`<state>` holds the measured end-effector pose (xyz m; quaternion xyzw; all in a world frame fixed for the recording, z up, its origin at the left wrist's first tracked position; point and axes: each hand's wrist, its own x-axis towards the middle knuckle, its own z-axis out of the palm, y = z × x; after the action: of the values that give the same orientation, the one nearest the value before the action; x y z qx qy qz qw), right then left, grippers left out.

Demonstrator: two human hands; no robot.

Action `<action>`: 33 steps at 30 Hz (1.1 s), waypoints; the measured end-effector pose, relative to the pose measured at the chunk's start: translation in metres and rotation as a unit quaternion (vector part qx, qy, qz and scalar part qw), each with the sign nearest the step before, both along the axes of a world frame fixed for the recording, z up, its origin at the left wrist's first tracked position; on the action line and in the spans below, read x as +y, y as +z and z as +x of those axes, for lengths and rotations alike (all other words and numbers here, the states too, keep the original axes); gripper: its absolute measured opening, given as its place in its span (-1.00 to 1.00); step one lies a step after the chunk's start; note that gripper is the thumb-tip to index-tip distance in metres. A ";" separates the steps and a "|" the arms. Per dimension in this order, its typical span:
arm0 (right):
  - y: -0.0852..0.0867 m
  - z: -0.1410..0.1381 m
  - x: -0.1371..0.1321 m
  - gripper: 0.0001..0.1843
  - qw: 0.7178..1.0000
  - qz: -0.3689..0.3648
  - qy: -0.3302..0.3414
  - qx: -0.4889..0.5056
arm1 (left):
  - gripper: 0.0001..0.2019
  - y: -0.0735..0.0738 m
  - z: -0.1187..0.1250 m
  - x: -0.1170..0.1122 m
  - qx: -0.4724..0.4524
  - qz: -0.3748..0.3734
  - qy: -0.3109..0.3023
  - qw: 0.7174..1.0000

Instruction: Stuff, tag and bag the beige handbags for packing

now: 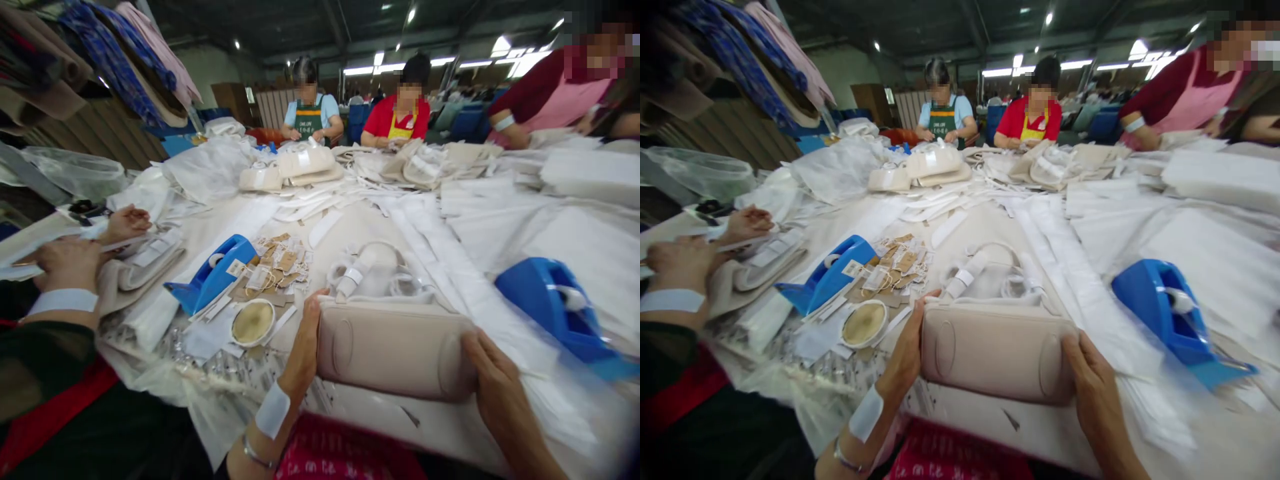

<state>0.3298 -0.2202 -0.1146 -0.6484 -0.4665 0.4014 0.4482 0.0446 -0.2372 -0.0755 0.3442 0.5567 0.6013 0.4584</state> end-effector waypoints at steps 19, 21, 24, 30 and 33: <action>-0.026 0.006 -0.020 -0.34 0.996 0.075 -0.042 -0.001 | -0.59 -0.020 -0.033 0.012 0.455 0.015 -0.022 0.890; -0.030 0.006 -0.019 -0.34 0.997 0.072 -0.040 -0.005 | -0.56 -0.021 -0.043 0.036 0.515 0.001 -0.026 0.857; -0.031 0.007 -0.018 -0.31 0.998 0.053 -0.046 -0.007 | -0.53 -0.027 -0.050 0.072 0.588 -0.013 -0.047 0.807; -0.030 0.009 -0.019 -0.30 0.999 0.026 -0.042 0.015 | -0.55 -0.045 -0.054 0.123 0.667 -0.052 -0.069 0.740; -0.030 0.009 -0.018 -0.34 0.998 0.020 -0.048 0.029 | -0.54 -0.050 -0.064 0.139 0.684 -0.082 -0.024 0.724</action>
<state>0.3391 -0.2381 -0.1444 -0.6493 -0.4293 0.3888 0.4930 -0.0190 -0.0979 -0.1251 0.6362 0.7581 0.1430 -0.0062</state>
